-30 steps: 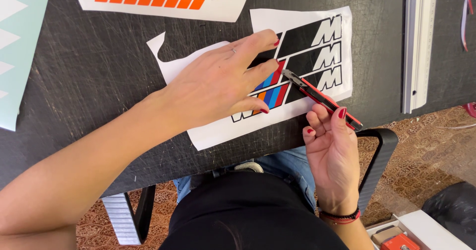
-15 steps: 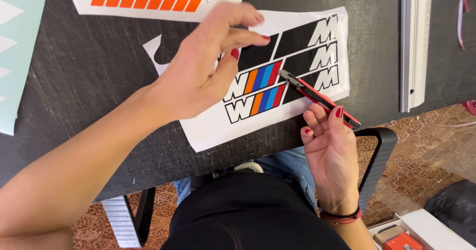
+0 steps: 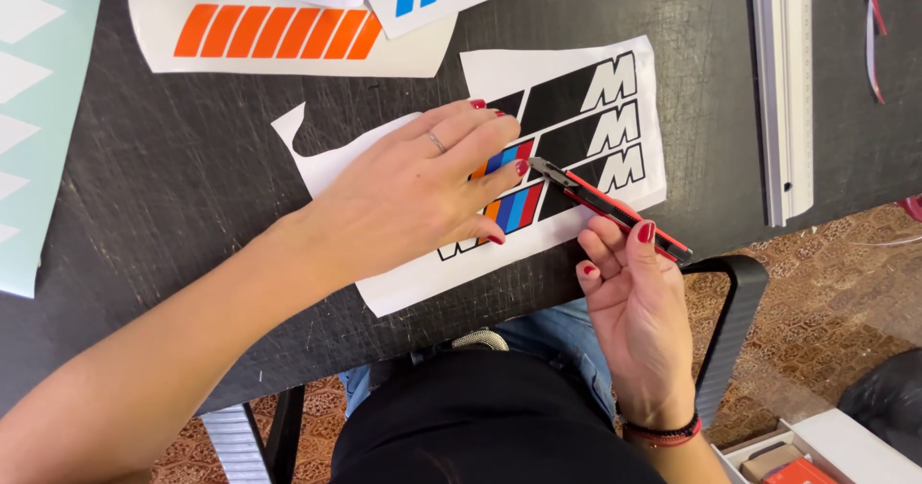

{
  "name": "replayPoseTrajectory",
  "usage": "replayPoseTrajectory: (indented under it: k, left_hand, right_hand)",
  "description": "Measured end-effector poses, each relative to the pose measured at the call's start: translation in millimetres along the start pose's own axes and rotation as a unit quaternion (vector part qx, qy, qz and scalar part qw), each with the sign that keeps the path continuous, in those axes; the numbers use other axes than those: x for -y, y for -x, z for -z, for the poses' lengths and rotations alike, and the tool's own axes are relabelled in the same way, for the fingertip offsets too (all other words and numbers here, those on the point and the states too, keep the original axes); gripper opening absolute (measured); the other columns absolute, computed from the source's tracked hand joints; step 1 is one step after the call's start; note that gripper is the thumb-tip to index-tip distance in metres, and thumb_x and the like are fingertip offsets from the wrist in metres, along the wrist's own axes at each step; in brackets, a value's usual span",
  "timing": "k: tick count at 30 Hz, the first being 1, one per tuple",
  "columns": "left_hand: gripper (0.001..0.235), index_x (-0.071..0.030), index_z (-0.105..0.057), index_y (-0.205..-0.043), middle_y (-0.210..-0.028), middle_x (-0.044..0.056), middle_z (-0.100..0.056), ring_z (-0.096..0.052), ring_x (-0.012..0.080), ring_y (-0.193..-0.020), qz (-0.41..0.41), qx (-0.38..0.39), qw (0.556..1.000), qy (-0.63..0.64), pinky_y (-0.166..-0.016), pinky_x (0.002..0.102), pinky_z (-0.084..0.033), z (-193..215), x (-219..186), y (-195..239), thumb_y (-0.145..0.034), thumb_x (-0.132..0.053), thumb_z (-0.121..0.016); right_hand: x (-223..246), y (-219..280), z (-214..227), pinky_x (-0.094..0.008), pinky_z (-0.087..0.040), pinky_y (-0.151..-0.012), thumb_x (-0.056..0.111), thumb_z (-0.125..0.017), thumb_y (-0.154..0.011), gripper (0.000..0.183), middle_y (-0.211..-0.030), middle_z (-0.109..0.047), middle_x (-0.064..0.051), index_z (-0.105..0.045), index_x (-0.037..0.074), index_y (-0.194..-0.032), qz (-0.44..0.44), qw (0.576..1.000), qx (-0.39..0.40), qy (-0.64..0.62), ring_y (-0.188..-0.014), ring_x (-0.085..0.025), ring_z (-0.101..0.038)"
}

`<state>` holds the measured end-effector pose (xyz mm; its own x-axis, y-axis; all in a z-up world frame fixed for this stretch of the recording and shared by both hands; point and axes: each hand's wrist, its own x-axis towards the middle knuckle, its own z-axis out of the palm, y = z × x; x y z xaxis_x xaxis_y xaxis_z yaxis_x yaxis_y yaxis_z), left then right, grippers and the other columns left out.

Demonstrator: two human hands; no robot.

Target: Weeding excess vinyl from printed stickers using a craft knife on a work table

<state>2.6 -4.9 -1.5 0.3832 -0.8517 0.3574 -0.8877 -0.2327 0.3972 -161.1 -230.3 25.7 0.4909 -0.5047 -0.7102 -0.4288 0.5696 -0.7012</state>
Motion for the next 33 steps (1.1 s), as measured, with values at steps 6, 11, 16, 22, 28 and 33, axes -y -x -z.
replayPoseTrajectory:
  k: [6, 11, 16, 22, 28, 33]
  left_hand:
    - [0.067, -0.010, -0.073, -0.111, -0.127, 0.005, -0.055, -0.053, 0.0217, -0.125, -0.012, 0.016, 0.997, -0.079, -0.120, 0.038, -0.045, -3, -2, 1, -0.086, -0.071, -0.079]
    - [0.061, -0.010, -0.073, -0.108, -0.124, 0.005, -0.055, -0.053, 0.0230, -0.127, -0.015, 0.018, 0.996, -0.083, -0.122, 0.038, -0.043, -1, -1, 0, -0.090, -0.069, -0.077]
    - [0.061, -0.011, -0.073, -0.104, -0.122, 0.004, -0.057, -0.053, 0.0215, -0.127, -0.018, 0.011, 0.994, -0.106, -0.121, 0.036, -0.044, 1, -2, -1, -0.092, -0.071, -0.075]
    - [0.062, -0.010, -0.071, -0.101, -0.120, 0.006, -0.057, -0.056, 0.0217, -0.125, -0.019, -0.003, 0.994, -0.110, -0.120, 0.036, -0.047, 1, -1, -2, -0.094, -0.071, -0.076]
    - [0.068, -0.011, -0.066, -0.116, -0.121, 0.007, -0.057, -0.057, 0.0236, -0.124, -0.005, 0.003, 0.994, -0.109, -0.119, 0.037, -0.047, 1, -6, -3, -0.093, -0.074, -0.075]
    - [0.076, -0.012, -0.063, -0.138, -0.125, 0.000, -0.058, -0.057, 0.0173, -0.120, 0.019, 0.038, 0.983, -0.181, -0.120, 0.032, -0.043, -4, -13, -4, -0.099, -0.077, -0.062]
  right_hand:
    - [6, -7, 5, -0.023, -0.058, -0.074, 0.032, -0.060, -0.105, 0.038, -0.111, -0.077, -0.011, -0.066, 0.001, -0.125, 0.001, 1.000, 0.010, 0.005, -0.098, -0.017, -0.075]
    - [16, -16, 2, -0.019, -0.059, -0.074, 0.026, -0.061, -0.106, 0.036, -0.106, -0.076, -0.014, -0.068, -0.007, -0.118, 0.001, 1.000, 0.024, -0.015, -0.092, -0.017, -0.074]
    - [31, -25, -6, -0.020, -0.060, -0.079, 0.024, -0.062, -0.105, 0.031, -0.107, -0.076, -0.011, -0.067, -0.003, -0.119, 0.033, 0.997, 0.040, -0.050, -0.096, -0.017, -0.073]
    - [28, -23, -24, -0.027, -0.059, -0.080, 0.037, -0.061, -0.105, 0.040, -0.110, -0.075, -0.009, -0.061, 0.008, -0.133, 0.251, 0.968, 0.028, -0.014, -0.098, -0.020, -0.074]
    - [11, -46, -18, -0.050, -0.063, -0.107, 0.028, -0.056, -0.118, 0.022, -0.136, -0.061, -0.016, -0.048, 0.018, -0.136, 0.392, 0.900, 0.186, 0.041, -0.130, -0.038, -0.066]
    - [9, -39, -35, -0.060, -0.056, -0.121, 0.033, -0.057, -0.115, 0.026, -0.126, -0.050, -0.012, -0.043, 0.013, -0.125, 0.429, 0.870, 0.214, 0.114, -0.127, -0.039, -0.064]
